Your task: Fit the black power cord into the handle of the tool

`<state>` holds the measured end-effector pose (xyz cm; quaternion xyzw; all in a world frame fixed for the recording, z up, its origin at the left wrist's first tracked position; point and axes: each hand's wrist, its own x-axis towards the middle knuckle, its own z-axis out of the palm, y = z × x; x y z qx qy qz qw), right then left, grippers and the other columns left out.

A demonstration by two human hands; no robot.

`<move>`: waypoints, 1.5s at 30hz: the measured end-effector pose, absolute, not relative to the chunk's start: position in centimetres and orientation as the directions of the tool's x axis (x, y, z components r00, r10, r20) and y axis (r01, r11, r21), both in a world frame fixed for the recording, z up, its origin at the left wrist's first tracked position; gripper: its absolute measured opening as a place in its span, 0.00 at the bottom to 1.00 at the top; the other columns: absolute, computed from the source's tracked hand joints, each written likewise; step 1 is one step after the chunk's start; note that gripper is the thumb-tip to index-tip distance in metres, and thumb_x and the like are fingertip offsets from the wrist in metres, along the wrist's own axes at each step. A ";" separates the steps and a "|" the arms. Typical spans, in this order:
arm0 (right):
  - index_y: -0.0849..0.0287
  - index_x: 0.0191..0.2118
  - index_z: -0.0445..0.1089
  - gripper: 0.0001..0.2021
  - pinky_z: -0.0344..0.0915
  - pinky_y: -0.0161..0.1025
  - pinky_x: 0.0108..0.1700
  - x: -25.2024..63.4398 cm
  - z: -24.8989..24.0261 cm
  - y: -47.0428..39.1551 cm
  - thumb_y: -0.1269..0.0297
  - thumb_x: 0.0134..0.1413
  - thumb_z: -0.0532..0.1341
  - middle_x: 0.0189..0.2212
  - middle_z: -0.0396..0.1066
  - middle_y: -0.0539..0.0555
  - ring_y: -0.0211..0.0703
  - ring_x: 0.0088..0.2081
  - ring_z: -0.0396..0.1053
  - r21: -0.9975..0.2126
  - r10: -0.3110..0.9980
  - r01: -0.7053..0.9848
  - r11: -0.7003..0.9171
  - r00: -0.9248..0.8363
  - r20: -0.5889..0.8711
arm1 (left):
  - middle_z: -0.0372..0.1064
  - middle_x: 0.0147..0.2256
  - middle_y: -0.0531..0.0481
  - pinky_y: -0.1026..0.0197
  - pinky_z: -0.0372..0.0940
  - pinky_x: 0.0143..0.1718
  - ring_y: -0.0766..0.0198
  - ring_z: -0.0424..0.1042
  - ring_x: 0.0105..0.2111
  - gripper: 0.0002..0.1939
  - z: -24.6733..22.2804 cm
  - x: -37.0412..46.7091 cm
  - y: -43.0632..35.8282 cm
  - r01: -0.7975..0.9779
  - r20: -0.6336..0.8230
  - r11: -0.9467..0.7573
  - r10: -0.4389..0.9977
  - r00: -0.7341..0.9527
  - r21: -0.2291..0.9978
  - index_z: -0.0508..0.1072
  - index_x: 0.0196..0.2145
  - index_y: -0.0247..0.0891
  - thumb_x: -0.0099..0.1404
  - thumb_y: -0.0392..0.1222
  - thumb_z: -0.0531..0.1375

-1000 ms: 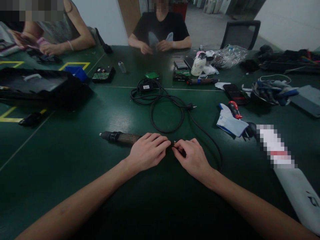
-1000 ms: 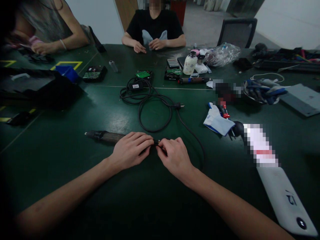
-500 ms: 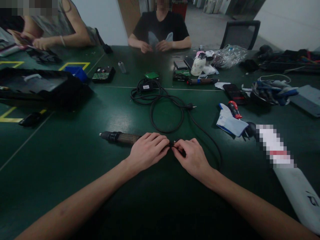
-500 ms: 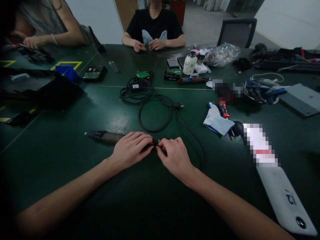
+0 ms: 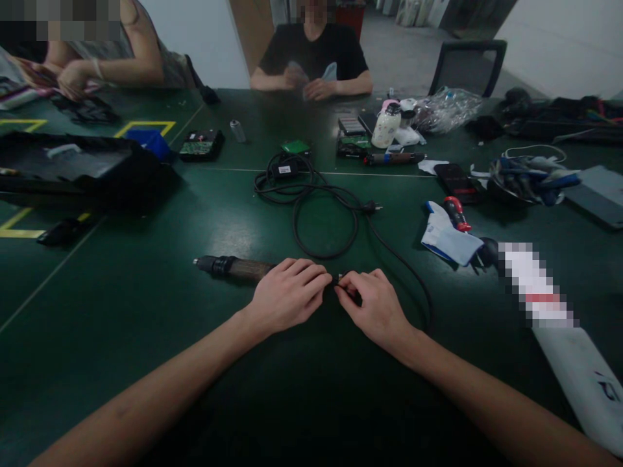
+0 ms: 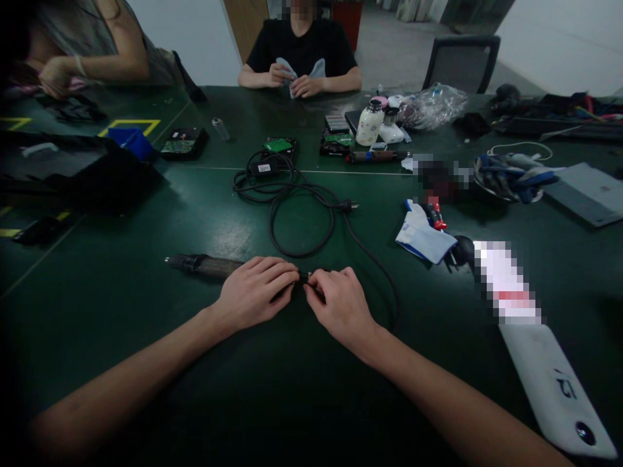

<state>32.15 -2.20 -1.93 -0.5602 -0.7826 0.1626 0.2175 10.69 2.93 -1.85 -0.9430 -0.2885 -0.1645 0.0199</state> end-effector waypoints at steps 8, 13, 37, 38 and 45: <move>0.56 0.38 0.69 0.04 0.55 0.42 0.42 32.1 -1.9 -2.3 0.66 0.67 0.59 0.29 0.72 0.49 0.42 0.32 0.69 -0.510 0.949 0.801 0.314 -0.271 0.159 | 0.73 0.50 0.48 0.51 0.65 0.51 0.55 0.71 0.51 0.12 -1.9 10.6 3.0 0.544 0.305 -0.836 0.537 0.786 0.070 0.71 0.51 0.41 0.71 0.42 0.56; 0.56 0.38 0.69 0.04 0.55 0.42 0.42 32.1 -1.9 -2.3 0.65 0.67 0.59 0.29 0.71 0.48 0.42 0.32 0.68 -0.511 0.949 0.799 0.316 -0.274 0.157 | 0.74 0.49 0.48 0.52 0.65 0.50 0.56 0.72 0.50 0.10 -1.9 10.6 3.0 0.568 0.314 -0.820 0.558 0.768 0.068 0.71 0.48 0.40 0.73 0.44 0.55; 0.56 0.39 0.69 0.04 0.54 0.42 0.42 32.1 -2.0 -2.2 0.65 0.67 0.59 0.30 0.71 0.48 0.41 0.32 0.68 -0.509 0.947 0.799 0.320 -0.277 0.160 | 0.73 0.50 0.49 0.51 0.65 0.51 0.55 0.71 0.51 0.12 -2.0 10.6 2.9 0.551 0.294 -0.831 0.547 0.784 0.078 0.70 0.52 0.41 0.72 0.44 0.56; 0.56 0.39 0.69 0.04 0.54 0.42 0.42 32.1 -2.0 -2.2 0.65 0.67 0.59 0.30 0.72 0.48 0.42 0.32 0.68 -0.509 0.948 0.800 0.319 -0.277 0.159 | 0.73 0.50 0.50 0.51 0.64 0.52 0.55 0.71 0.51 0.12 -1.9 10.5 2.9 0.547 0.292 -0.834 0.542 0.788 0.075 0.70 0.52 0.42 0.72 0.43 0.56; 0.56 0.39 0.69 0.04 0.54 0.41 0.42 32.2 -1.9 -2.2 0.65 0.67 0.59 0.30 0.72 0.49 0.42 0.32 0.68 -0.507 0.947 0.801 0.320 -0.283 0.150 | 0.74 0.49 0.47 0.51 0.65 0.51 0.55 0.72 0.50 0.11 -2.0 10.6 3.0 0.548 0.321 -0.833 0.542 0.777 0.080 0.71 0.50 0.40 0.72 0.43 0.56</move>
